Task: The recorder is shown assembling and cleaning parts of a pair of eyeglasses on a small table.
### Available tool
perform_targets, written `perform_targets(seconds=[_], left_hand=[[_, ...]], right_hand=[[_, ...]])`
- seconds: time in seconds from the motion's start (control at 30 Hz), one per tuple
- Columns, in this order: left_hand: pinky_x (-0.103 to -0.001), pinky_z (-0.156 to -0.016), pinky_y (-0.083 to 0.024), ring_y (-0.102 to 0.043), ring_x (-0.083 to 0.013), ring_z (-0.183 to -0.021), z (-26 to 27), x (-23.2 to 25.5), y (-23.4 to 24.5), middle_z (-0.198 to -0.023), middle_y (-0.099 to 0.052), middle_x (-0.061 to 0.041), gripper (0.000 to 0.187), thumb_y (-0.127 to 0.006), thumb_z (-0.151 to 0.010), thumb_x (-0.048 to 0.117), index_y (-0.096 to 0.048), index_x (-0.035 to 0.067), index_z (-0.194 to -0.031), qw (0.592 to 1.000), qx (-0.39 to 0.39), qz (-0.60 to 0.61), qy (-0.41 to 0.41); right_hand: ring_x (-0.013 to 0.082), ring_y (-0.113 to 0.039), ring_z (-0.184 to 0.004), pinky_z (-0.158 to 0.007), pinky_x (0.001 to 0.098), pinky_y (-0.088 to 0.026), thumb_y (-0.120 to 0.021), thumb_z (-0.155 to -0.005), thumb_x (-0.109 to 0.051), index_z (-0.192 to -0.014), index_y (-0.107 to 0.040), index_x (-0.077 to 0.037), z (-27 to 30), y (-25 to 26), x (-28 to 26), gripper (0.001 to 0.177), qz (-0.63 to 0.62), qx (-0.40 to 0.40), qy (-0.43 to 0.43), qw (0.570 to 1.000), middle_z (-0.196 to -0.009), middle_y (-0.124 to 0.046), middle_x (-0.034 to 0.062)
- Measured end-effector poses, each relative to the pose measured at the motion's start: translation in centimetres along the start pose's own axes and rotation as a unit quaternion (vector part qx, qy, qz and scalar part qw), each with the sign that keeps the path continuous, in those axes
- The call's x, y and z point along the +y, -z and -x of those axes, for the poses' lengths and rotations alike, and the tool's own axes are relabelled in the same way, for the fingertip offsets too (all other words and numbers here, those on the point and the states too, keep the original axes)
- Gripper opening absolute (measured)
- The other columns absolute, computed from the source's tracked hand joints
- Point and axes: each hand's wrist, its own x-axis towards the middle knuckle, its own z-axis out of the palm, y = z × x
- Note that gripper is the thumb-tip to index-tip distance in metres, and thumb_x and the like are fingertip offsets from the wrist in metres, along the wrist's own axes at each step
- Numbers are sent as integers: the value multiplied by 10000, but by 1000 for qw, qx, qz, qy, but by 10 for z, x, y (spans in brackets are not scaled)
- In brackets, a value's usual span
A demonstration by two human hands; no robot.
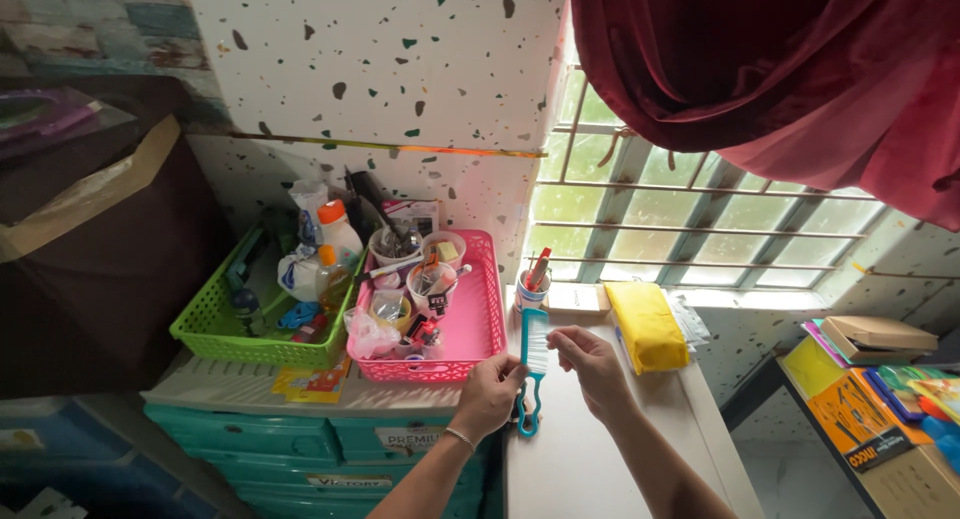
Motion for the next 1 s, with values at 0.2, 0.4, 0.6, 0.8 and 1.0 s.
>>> perform_targets(seconds=[0.2,0.4,0.6,0.8,1.0], left_hand=[[-288,-589,-512,-620,-108,-618,2,1,-7,-688,-671,-34,234,-658,-952,228,-697,9,-880,999,43,-32,3],[-296,-576,-502,-607,-108,-608,1,-1,-7,-686,-660,-20,225,-657,-950,230,-701,18,-888,998,54,-6,12],[-295,-544,-481,-599,-101,-575,-5,-6,-5,-673,-656,-30,234,-669,-952,226,-697,-1,-901,997,76,-1,27],[-293,-492,-450,-582,-94,-524,-13,-15,-5,-663,-666,-26,246,-680,-953,233,-717,-9,-928,995,85,45,40],[-401,-736,-541,-709,-287,-844,-24,-6,-8,-932,-711,-160,281,-617,-991,284,-725,26,-964,979,107,-146,-91]], right_hand=[[71,-522,-705,-642,227,-436,-705,-951,-179,-1130,-734,-17,3,-20,-2,243,65,50,24,996,-778,-634,19],[69,-517,-693,-629,226,-437,-696,-941,-153,-1164,-731,-35,8,-35,-4,255,59,108,31,992,-773,-611,-6],[58,-526,-695,-637,216,-450,-690,-945,-168,-1177,-733,-38,9,-38,-5,270,66,61,19,996,-762,-602,3],[66,-525,-668,-601,218,-419,-688,-938,-184,-1089,-740,7,19,-28,29,249,55,70,-52,995,-832,-691,13],[67,-511,-662,-590,218,-412,-713,-929,-158,-1046,-754,32,18,-4,44,227,70,105,-19,992,-793,-667,9]])
